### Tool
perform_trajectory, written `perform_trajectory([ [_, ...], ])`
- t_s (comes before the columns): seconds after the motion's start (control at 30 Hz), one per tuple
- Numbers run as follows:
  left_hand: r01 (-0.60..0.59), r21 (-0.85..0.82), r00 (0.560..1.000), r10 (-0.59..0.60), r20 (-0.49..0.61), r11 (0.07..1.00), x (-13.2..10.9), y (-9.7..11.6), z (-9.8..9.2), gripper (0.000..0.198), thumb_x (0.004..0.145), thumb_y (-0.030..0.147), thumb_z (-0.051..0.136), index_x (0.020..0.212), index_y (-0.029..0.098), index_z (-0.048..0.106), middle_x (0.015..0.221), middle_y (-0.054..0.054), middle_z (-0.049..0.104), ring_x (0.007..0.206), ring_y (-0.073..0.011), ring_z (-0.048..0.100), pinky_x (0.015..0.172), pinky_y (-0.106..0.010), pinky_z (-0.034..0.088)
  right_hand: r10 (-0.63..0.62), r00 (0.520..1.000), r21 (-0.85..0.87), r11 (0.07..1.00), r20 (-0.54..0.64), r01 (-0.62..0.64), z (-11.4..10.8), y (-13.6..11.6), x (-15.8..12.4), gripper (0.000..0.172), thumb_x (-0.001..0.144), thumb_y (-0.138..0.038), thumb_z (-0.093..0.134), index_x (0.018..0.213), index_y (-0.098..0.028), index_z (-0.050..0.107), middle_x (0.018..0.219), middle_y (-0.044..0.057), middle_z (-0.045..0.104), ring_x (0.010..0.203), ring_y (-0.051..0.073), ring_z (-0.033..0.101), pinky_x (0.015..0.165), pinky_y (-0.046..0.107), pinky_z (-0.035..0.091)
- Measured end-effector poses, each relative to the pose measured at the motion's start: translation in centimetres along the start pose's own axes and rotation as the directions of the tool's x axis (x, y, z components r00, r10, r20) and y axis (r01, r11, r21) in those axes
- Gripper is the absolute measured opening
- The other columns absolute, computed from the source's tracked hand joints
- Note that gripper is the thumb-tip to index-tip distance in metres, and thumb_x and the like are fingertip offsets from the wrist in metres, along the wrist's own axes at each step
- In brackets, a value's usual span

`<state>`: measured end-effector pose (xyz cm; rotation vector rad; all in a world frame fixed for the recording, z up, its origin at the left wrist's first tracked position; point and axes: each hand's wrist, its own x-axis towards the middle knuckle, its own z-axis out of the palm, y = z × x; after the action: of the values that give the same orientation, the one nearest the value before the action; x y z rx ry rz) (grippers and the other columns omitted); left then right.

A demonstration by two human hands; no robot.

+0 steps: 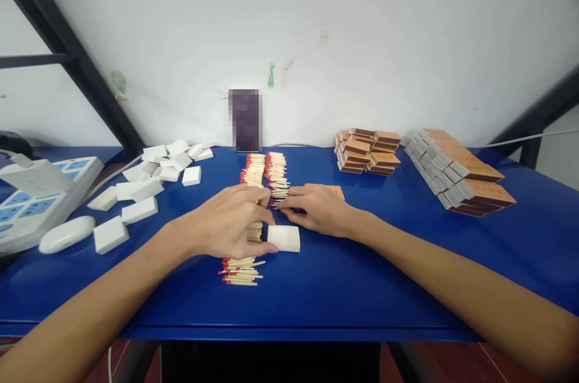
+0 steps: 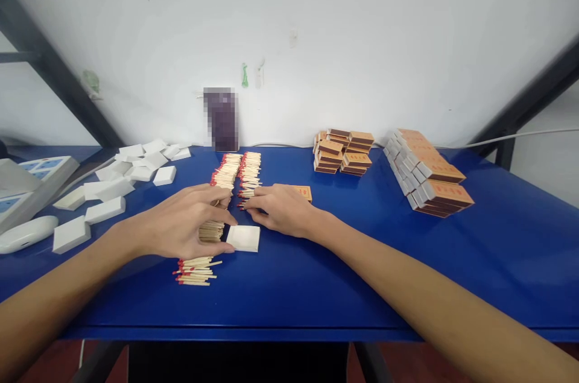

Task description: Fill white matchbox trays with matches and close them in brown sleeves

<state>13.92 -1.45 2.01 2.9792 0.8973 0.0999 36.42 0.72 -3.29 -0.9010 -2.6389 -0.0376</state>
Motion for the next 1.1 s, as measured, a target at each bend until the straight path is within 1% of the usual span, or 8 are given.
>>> perform_trajectory([
  [0.13, 0.000, -0.002, 1.000, 0.000, -0.005, 1.000, 0.10, 0.02, 0.00, 0.037, 0.081, 0.057, 0.061, 0.095, 0.025, 0.073, 0.087, -0.003, 0.055, 0.080, -0.0185, 0.054, 0.076, -0.033, 0.040, 0.001, 1.000, 0.002, 1.000, 0.023, -0.001, -0.04, -0.16, 0.33, 0.023, 0.094, -0.021, 0.050, 0.096, -0.019, 0.073, 0.081, 0.003, 0.067, 0.067, 0.013, 0.053, 0.063, 0.027, 0.030],
  [0.27, -0.010, -0.011, 1.000, 0.010, -0.028, 1.000, 0.08, 0.01, 0.02, 0.037, 0.081, 0.056, 0.062, 0.095, 0.024, 0.073, 0.089, -0.003, 0.057, 0.081, -0.0186, 0.055, 0.076, -0.032, 0.040, 0.002, 1.000, 0.009, 1.000, 0.005, -0.002, 0.03, -0.23, 0.48, 0.023, 0.094, -0.021, 0.050, 0.101, -0.020, 0.072, 0.084, 0.004, 0.069, 0.068, 0.013, 0.055, 0.064, 0.027, 0.031],
  [0.53, -0.007, -0.014, 1.000, 0.007, -0.019, 1.000, -0.08, 0.12, -0.16, 0.037, 0.081, 0.057, 0.061, 0.095, 0.024, 0.073, 0.088, -0.003, 0.057, 0.080, -0.0188, 0.055, 0.076, -0.033, 0.041, 0.043, 0.999, 0.055, 0.998, -0.022, -0.041, 0.12, -0.26, 0.36, 0.018, 0.091, -0.018, 0.054, 0.090, -0.018, 0.072, 0.080, 0.003, 0.067, 0.068, 0.012, 0.054, 0.064, 0.027, 0.032],
  [0.67, -0.019, -0.010, 1.000, 0.019, -0.025, 1.000, -0.04, 0.10, -0.17, 0.037, 0.082, 0.056, 0.062, 0.095, 0.023, 0.073, 0.086, -0.003, 0.056, 0.079, -0.0184, 0.055, 0.075, -0.033, 0.041, 0.082, 0.994, 0.115, 0.991, -0.069, -0.074, 0.19, -0.22, 0.31, 0.015, 0.089, -0.018, 0.056, 0.089, -0.017, 0.071, 0.078, 0.002, 0.065, 0.069, 0.012, 0.053, 0.064, 0.026, 0.033],
  [0.77, -0.021, -0.007, 0.999, 0.021, -0.030, 1.000, -0.06, 0.08, -0.17, 0.037, 0.081, 0.056, 0.062, 0.094, 0.023, 0.073, 0.086, -0.003, 0.056, 0.079, -0.0183, 0.055, 0.075, -0.033, 0.041, 0.111, 0.989, 0.117, 0.988, -0.095, -0.100, 0.22, -0.26, 0.36, 0.014, 0.089, -0.021, 0.057, 0.087, -0.017, 0.071, 0.078, 0.002, 0.064, 0.069, 0.012, 0.053, 0.064, 0.026, 0.032],
  [0.9, -0.024, -0.009, 0.999, 0.024, -0.024, 1.000, -0.06, 0.14, -0.23, 0.036, 0.081, 0.055, 0.062, 0.093, 0.023, 0.073, 0.086, -0.003, 0.056, 0.079, -0.0185, 0.055, 0.076, -0.033, 0.041, 0.096, 0.991, 0.081, 0.993, -0.096, -0.088, 0.25, -0.33, 0.51, 0.014, 0.089, -0.021, 0.057, 0.084, -0.017, 0.070, 0.079, 0.003, 0.065, 0.069, 0.013, 0.054, 0.065, 0.027, 0.032],
  [1.1, -0.016, -0.017, 1.000, 0.015, -0.019, 1.000, -0.01, 0.17, -0.22, 0.036, 0.081, 0.055, 0.063, 0.094, 0.023, 0.073, 0.088, -0.004, 0.057, 0.081, -0.0190, 0.056, 0.077, -0.034, 0.041, 0.082, 0.992, 0.115, 0.991, -0.099, -0.071, 0.33, -0.33, 0.54, 0.015, 0.089, -0.019, 0.055, 0.083, -0.017, 0.069, 0.079, 0.003, 0.065, 0.070, 0.013, 0.054, 0.066, 0.027, 0.032],
])
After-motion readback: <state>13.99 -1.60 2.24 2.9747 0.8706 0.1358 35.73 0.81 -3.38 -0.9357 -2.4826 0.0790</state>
